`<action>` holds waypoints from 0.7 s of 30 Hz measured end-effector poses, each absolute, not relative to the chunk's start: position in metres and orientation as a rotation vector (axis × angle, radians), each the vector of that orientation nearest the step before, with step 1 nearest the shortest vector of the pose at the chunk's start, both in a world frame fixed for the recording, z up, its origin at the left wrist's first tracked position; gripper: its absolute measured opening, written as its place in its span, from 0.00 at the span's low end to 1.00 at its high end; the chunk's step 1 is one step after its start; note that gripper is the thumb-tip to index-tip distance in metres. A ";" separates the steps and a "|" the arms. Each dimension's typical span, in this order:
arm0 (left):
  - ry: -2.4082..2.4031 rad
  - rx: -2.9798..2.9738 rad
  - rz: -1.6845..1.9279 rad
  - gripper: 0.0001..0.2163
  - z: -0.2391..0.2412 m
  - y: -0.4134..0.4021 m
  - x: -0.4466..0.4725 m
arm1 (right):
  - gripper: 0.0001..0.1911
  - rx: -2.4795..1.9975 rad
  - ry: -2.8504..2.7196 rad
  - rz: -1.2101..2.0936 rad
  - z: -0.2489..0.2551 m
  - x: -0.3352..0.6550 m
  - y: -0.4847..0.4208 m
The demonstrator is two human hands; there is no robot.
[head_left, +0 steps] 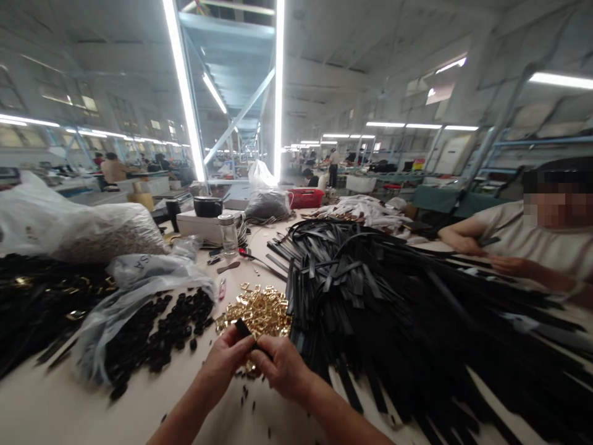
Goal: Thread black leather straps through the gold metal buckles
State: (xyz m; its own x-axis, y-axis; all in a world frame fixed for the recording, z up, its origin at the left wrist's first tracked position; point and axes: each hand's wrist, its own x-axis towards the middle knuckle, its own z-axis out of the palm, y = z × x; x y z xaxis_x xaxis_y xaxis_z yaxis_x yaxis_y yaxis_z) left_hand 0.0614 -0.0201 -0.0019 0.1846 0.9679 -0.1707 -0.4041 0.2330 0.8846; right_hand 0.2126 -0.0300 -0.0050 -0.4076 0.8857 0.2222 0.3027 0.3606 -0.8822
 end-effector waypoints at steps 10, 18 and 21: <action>0.835 0.681 1.203 0.18 -0.018 -0.014 0.069 | 0.17 -1.102 -1.941 0.612 -0.025 0.209 -0.019; 0.807 0.760 1.248 0.12 0.002 -0.024 0.061 | 0.21 -1.104 -1.834 0.781 -0.014 0.211 -0.020; 0.795 0.824 1.203 0.13 0.002 -0.024 0.059 | 0.21 -1.093 -1.791 0.859 -0.010 0.213 -0.018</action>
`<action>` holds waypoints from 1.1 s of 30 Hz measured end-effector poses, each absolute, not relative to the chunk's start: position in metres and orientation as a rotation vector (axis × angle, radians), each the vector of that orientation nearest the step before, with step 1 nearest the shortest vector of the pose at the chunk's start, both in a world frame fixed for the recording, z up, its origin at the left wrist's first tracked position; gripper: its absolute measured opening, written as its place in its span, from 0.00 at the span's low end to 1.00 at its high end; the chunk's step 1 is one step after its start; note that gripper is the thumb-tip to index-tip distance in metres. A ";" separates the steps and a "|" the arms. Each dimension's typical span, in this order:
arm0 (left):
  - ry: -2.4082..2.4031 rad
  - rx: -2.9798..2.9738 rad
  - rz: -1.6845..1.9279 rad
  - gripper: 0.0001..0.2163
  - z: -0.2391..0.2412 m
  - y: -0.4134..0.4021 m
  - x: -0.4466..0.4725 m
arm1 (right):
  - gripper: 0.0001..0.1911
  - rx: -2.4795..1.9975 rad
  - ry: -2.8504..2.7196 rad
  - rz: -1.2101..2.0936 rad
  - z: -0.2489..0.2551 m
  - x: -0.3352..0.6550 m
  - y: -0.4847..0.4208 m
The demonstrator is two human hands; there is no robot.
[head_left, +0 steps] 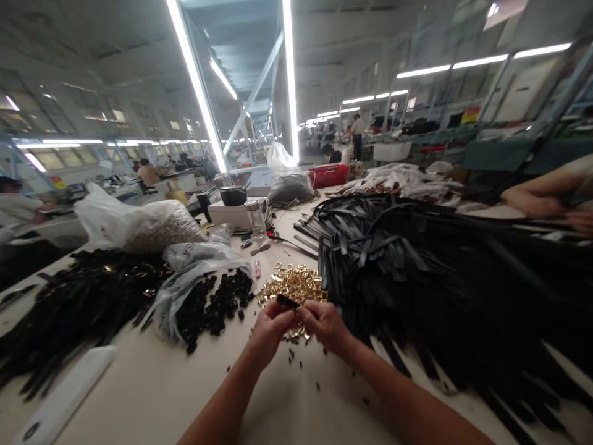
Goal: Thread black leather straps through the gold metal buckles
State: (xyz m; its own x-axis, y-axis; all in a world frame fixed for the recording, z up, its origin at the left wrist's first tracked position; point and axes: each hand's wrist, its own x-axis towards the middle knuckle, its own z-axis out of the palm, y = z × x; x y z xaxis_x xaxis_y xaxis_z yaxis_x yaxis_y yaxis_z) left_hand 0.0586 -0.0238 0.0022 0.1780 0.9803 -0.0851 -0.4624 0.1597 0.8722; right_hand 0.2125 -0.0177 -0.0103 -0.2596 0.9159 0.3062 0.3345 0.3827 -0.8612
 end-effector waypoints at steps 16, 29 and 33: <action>0.955 0.739 1.260 0.13 -0.010 -0.011 0.051 | 0.09 -1.191 -1.936 0.864 0.000 0.216 -0.017; 0.948 0.849 1.147 0.11 -0.011 -0.015 0.051 | 0.09 -1.130 -1.916 0.801 0.001 0.214 -0.022; 0.898 0.758 1.133 0.12 -0.010 -0.014 0.050 | 0.10 -1.085 -1.831 0.964 0.003 0.214 -0.022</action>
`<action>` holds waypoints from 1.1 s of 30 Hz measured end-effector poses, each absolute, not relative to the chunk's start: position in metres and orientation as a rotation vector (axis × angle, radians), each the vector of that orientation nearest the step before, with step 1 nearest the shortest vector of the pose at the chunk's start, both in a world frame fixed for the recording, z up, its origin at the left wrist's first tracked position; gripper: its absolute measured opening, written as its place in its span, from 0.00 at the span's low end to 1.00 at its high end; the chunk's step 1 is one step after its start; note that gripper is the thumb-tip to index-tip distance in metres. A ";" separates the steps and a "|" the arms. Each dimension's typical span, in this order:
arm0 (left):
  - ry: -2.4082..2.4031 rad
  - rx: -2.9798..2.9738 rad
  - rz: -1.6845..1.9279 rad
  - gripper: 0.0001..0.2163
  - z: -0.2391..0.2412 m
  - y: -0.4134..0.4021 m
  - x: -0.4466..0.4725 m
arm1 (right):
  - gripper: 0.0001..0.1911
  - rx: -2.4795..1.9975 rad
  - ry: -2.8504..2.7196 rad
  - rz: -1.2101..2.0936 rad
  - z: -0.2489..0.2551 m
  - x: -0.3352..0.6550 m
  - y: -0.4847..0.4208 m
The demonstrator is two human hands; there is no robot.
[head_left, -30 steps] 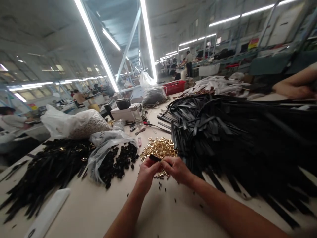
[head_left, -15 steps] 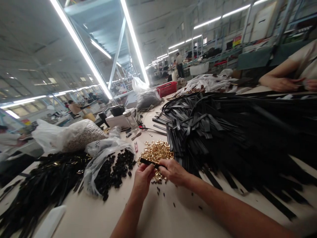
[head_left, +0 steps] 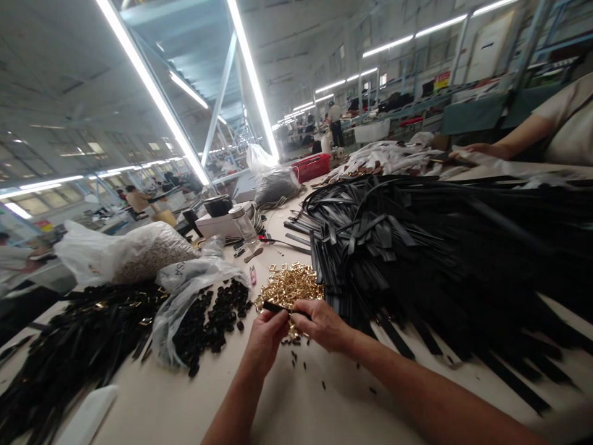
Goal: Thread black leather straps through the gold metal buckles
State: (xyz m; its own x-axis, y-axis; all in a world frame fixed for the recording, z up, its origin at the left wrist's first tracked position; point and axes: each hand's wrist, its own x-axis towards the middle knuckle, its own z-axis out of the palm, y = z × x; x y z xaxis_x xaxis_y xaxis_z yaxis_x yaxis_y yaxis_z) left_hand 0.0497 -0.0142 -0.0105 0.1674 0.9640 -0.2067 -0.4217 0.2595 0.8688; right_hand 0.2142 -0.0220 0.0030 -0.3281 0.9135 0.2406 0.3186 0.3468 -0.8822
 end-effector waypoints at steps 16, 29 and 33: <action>0.976 0.883 1.259 0.13 -0.011 -0.015 0.055 | 0.10 -1.112 -1.796 0.920 0.000 0.214 -0.020; 1.018 1.210 1.274 0.10 0.005 -0.028 0.058 | 0.15 -1.209 -1.736 0.863 0.004 0.219 -0.018; 0.936 1.094 1.174 0.12 0.005 -0.028 0.054 | 0.15 -1.129 -1.717 1.010 0.002 0.220 -0.017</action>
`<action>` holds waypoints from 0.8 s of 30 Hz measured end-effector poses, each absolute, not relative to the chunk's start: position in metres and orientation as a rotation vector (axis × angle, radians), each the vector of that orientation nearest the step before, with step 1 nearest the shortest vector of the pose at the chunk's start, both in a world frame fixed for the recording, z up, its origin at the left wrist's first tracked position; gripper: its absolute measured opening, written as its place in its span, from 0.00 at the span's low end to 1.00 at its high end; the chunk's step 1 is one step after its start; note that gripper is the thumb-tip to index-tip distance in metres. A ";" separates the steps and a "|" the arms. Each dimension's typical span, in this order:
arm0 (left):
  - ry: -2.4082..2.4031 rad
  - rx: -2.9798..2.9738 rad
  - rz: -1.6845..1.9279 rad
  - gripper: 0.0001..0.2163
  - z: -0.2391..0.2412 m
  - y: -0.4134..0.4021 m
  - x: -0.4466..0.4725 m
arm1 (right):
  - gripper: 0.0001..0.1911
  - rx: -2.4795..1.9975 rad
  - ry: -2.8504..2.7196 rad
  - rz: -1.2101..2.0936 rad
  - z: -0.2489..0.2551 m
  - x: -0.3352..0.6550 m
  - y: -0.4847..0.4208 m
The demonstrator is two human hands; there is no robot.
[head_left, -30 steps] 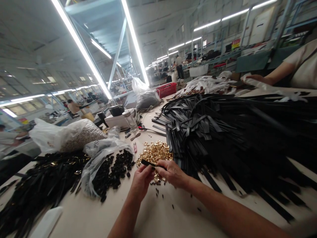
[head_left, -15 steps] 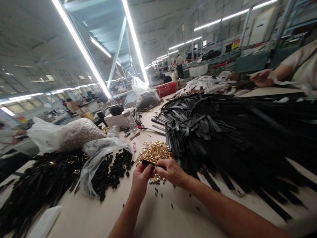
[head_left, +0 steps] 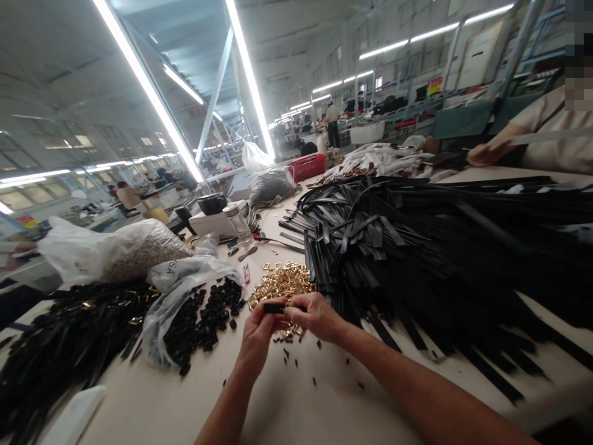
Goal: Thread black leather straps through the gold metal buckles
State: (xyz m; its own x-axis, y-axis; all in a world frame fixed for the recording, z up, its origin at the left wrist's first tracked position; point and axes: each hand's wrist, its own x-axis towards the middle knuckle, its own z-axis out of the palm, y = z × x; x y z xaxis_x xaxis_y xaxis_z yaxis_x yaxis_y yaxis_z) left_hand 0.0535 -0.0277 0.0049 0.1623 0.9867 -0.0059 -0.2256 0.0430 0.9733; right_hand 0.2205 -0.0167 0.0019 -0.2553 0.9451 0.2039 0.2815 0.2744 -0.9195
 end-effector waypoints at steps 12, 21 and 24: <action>0.815 0.730 1.026 0.11 0.006 -0.019 0.041 | 0.14 -0.990 -1.531 1.387 0.001 0.215 -0.020; 0.850 0.669 1.085 0.16 0.004 -0.017 0.039 | 0.12 -0.573 -0.773 2.087 0.007 0.233 -0.010; 0.854 0.741 1.022 0.12 0.007 -0.019 0.043 | 0.11 -0.486 -0.713 2.030 0.001 0.232 -0.008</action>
